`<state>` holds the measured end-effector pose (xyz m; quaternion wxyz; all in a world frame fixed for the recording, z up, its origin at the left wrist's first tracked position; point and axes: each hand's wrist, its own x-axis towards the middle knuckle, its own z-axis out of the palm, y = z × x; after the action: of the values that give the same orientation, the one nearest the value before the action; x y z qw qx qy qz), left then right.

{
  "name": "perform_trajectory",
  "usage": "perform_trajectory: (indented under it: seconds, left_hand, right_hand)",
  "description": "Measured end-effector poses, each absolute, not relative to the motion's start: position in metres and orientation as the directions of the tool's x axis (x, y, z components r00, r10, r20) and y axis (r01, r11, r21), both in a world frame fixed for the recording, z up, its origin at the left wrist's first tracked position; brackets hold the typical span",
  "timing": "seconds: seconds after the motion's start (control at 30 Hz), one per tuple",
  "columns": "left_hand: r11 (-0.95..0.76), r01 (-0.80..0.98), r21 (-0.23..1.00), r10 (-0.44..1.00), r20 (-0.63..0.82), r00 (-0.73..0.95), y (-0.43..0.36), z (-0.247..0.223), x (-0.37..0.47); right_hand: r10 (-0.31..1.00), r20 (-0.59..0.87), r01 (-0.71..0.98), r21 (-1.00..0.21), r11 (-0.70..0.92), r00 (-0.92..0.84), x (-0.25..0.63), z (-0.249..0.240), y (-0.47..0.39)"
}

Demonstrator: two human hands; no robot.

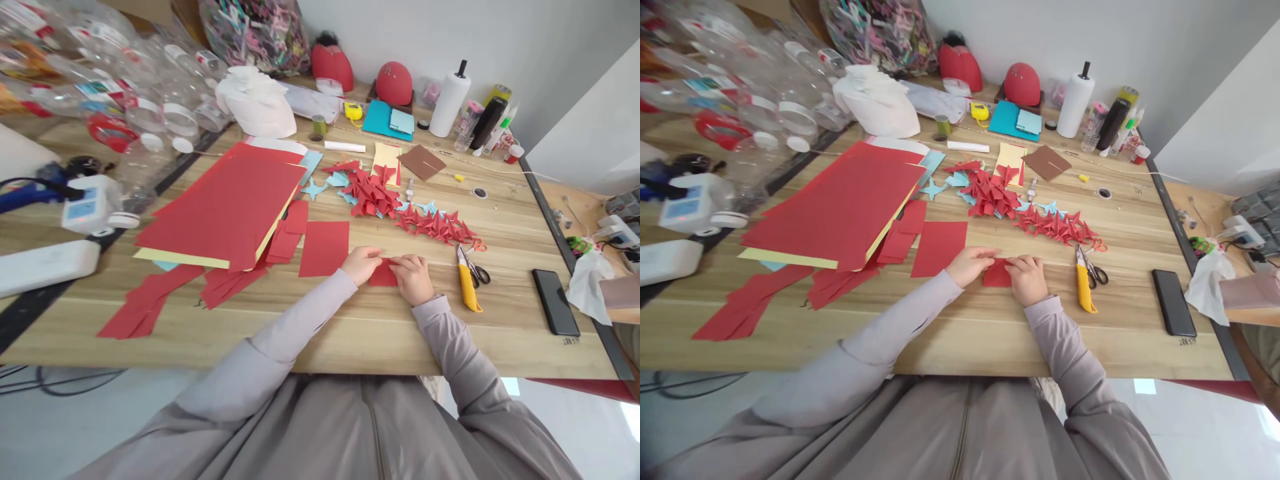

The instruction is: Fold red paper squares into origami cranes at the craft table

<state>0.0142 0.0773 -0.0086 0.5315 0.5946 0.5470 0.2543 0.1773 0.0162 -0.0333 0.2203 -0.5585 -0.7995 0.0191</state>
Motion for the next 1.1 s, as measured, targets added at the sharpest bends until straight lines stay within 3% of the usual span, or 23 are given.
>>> perform_trajectory:
  seconds: [0.27,0.43,0.73,0.97,1.1]
  left_hand:
    - [0.031,0.677,0.736,0.92,-0.286,0.269,0.092,0.002,0.029]
    - [-0.095,0.769,0.632,0.952,-0.168,0.256,0.082,-0.001,0.032]
    - [-0.338,0.76,0.556,0.939,0.147,0.31,0.063,-0.017,0.034]
    - [-0.632,0.654,0.416,0.771,0.425,0.474,0.048,-0.032,0.025]
    - [-0.703,0.604,0.376,0.706,0.476,0.525,0.045,-0.038,0.021]
  right_hand:
    - [0.898,0.317,0.891,-0.239,0.386,-0.304,0.177,-0.031,0.016]
    - [0.903,0.324,0.885,-0.276,0.375,-0.281,0.177,-0.031,0.018]
    - [0.9,0.35,0.883,-0.293,0.368,-0.259,0.177,-0.032,0.019]
    - [0.891,0.38,0.884,-0.289,0.368,-0.247,0.177,-0.029,0.017]
    - [0.903,0.371,0.889,-0.307,0.34,-0.217,0.177,-0.026,0.016]
